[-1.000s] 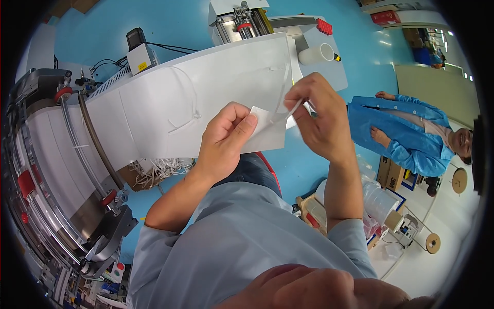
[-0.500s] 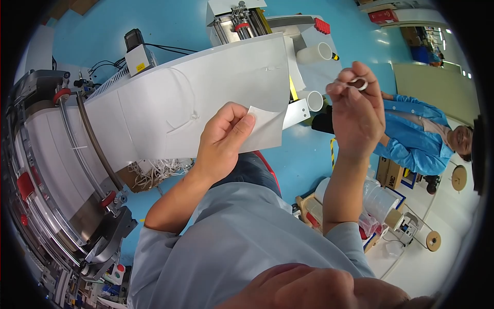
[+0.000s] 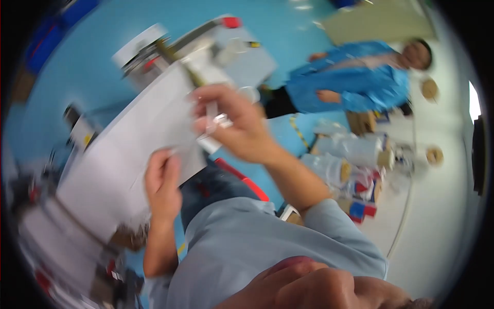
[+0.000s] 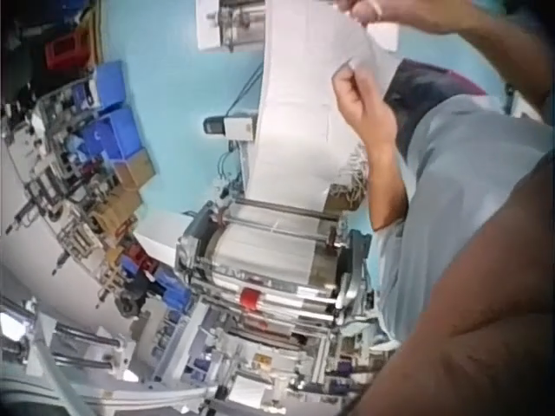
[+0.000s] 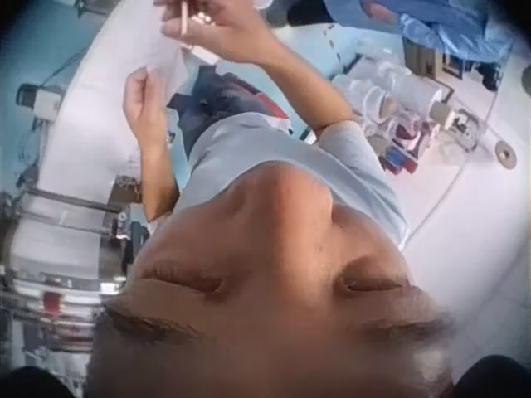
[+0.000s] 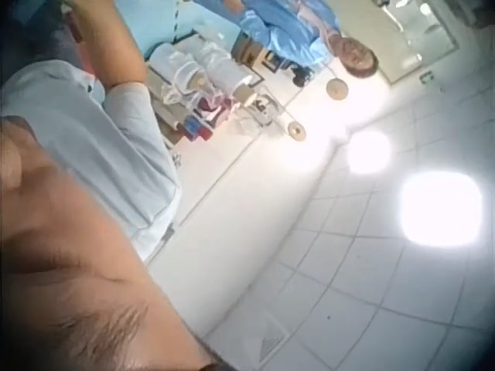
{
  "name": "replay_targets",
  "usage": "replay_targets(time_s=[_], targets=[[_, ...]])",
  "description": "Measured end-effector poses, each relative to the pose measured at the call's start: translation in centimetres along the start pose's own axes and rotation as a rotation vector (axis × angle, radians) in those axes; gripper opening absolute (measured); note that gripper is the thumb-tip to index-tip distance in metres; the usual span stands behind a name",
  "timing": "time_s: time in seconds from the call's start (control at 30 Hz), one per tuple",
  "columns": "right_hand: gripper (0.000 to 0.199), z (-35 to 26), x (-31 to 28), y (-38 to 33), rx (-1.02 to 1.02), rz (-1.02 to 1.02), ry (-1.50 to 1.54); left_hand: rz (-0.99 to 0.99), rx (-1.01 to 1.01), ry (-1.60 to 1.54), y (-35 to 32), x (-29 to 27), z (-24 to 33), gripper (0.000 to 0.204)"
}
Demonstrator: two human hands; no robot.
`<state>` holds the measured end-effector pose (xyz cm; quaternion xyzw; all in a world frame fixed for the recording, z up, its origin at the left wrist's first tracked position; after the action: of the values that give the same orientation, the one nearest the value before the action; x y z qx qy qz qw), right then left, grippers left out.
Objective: Operating and managing a production machine to process film rolls on a manufacturing line.
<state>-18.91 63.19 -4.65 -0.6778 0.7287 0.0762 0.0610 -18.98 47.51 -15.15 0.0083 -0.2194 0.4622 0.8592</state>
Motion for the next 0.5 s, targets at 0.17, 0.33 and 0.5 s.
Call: replay_targets(time_s=[0.17,0.33,0.5], targets=[[0.014,-0.2,-2.1,-1.5,-0.168,0.112,0.210,-0.009,0.077,0.137,-0.2,0.5,1.0,0.018],[0.020,2.4,-8.7,-7.3,-0.202,0.277,0.572,0.022,0.190,0.365,0.6,1.8,0.8,0.013],[0.038,5.4,-10.7,-11.4,-0.065,0.216,0.904,0.005,0.517,0.631,-0.4,4.3,2.1,0.012]])
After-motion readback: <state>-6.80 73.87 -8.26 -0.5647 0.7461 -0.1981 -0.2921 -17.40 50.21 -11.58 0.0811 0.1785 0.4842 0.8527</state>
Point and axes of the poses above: each hand's wrist, its own y-axis towards the middle knuckle, its own x-axis out of the palm, z = x × y, the point moved 9 cm from there along y, towards the middle knuckle, and after that the axes turned 5 degrees about -z, right-handed, at the moved point
